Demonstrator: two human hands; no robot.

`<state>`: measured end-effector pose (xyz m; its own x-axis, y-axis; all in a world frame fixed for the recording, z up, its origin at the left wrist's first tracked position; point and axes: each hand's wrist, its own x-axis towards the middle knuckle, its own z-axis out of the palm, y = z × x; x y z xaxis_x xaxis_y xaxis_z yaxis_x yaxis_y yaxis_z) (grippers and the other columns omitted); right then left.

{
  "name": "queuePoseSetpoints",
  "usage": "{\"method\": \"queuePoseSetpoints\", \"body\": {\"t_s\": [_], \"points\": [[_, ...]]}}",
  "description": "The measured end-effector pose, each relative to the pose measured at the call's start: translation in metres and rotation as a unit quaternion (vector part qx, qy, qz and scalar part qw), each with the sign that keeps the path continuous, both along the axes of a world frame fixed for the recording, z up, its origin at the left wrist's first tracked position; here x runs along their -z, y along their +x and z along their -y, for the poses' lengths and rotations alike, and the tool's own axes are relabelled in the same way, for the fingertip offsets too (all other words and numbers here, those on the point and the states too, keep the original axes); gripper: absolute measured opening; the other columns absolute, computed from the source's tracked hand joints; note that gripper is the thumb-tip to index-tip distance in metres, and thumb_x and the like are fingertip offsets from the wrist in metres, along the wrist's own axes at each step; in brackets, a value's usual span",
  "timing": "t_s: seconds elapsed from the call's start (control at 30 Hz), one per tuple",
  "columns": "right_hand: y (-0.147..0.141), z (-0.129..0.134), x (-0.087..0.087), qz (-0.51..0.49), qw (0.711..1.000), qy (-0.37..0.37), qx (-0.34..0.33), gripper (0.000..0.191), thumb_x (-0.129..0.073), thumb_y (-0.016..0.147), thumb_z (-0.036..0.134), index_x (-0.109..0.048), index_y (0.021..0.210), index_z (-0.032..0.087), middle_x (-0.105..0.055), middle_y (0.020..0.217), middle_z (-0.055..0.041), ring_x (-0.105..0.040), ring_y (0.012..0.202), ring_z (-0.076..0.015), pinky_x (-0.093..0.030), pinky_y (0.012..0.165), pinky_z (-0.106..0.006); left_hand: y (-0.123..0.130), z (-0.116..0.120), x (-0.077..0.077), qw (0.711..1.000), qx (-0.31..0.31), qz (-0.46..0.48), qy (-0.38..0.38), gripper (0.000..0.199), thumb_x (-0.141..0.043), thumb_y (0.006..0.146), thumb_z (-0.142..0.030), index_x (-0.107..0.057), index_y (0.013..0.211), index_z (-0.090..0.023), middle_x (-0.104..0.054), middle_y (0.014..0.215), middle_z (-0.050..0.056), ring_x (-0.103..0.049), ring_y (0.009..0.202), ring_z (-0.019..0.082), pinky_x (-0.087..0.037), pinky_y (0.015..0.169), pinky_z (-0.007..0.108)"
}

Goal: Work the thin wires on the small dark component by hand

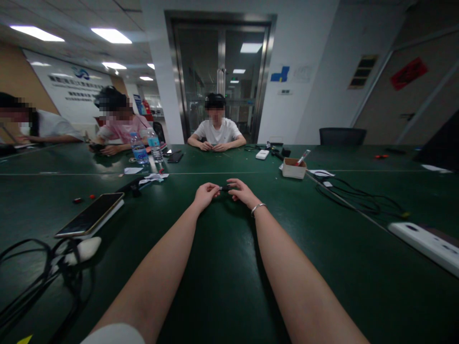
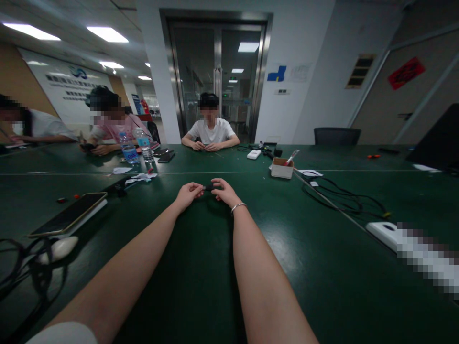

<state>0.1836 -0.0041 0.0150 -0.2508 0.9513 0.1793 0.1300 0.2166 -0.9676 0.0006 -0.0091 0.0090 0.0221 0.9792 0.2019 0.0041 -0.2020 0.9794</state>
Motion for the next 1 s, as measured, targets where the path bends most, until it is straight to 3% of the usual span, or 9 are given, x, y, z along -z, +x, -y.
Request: {"method": "queuePoseSetpoints", "body": {"t_s": [0.2, 0.43, 0.7, 1.0], "points": [[-0.0006, -0.0015, 0.0010, 0.006, 1.000, -0.004, -0.009, 0.027, -0.059, 0.083, 0.022, -0.060, 0.110, 0.019, -0.065, 0.078, -0.0012, -0.048, 0.046, -0.0037, -0.043, 0.042, -0.014, -0.0007, 0.0003, -0.0002, 1.000, 0.001, -0.011, 0.004, 0.022, -0.072, 0.070, -0.027, -0.063, 0.082, -0.012, -0.065, 0.067, 0.003, -0.060, 0.061, 0.011, -0.047, 0.061, 0.025], [-0.0007, 0.0004, 0.0003, 0.008, 1.000, 0.012, -0.015, 0.023, -0.061, 0.081, 0.019, -0.064, 0.104, 0.019, -0.065, 0.076, 0.0001, -0.049, 0.047, -0.0038, -0.043, 0.043, -0.013, 0.0025, 0.0027, -0.0054, 1.000, 0.009, -0.013, -0.010, 0.019, -0.068, 0.076, -0.029, -0.058, 0.082, -0.015, -0.060, 0.057, -0.001, -0.054, 0.050, 0.009, -0.042, 0.051, 0.021], [-0.0011, -0.0007, 0.0008, -0.001, 1.000, 0.003, -0.001, 0.020, -0.060, 0.082, 0.019, -0.065, 0.101, 0.019, -0.066, 0.078, -0.0011, -0.050, 0.047, -0.0044, -0.045, 0.043, -0.014, 0.0005, 0.0025, -0.0046, 0.999, 0.039, -0.013, -0.017, 0.021, -0.071, 0.071, -0.021, -0.059, 0.086, -0.013, -0.062, 0.062, 0.001, -0.057, 0.056, 0.009, -0.043, 0.056, 0.022], [-0.0005, -0.0001, 0.0008, 0.000, 1.000, 0.001, -0.011, 0.021, -0.061, 0.081, 0.019, -0.065, 0.102, 0.018, -0.068, 0.079, -0.0013, -0.050, 0.048, -0.0043, -0.044, 0.045, -0.014, 0.0026, 0.0039, -0.0052, 1.000, 0.010, -0.017, -0.003, 0.018, -0.068, 0.073, -0.023, -0.057, 0.085, -0.015, -0.060, 0.064, -0.001, -0.055, 0.055, 0.009, -0.044, 0.057, 0.023]]}}
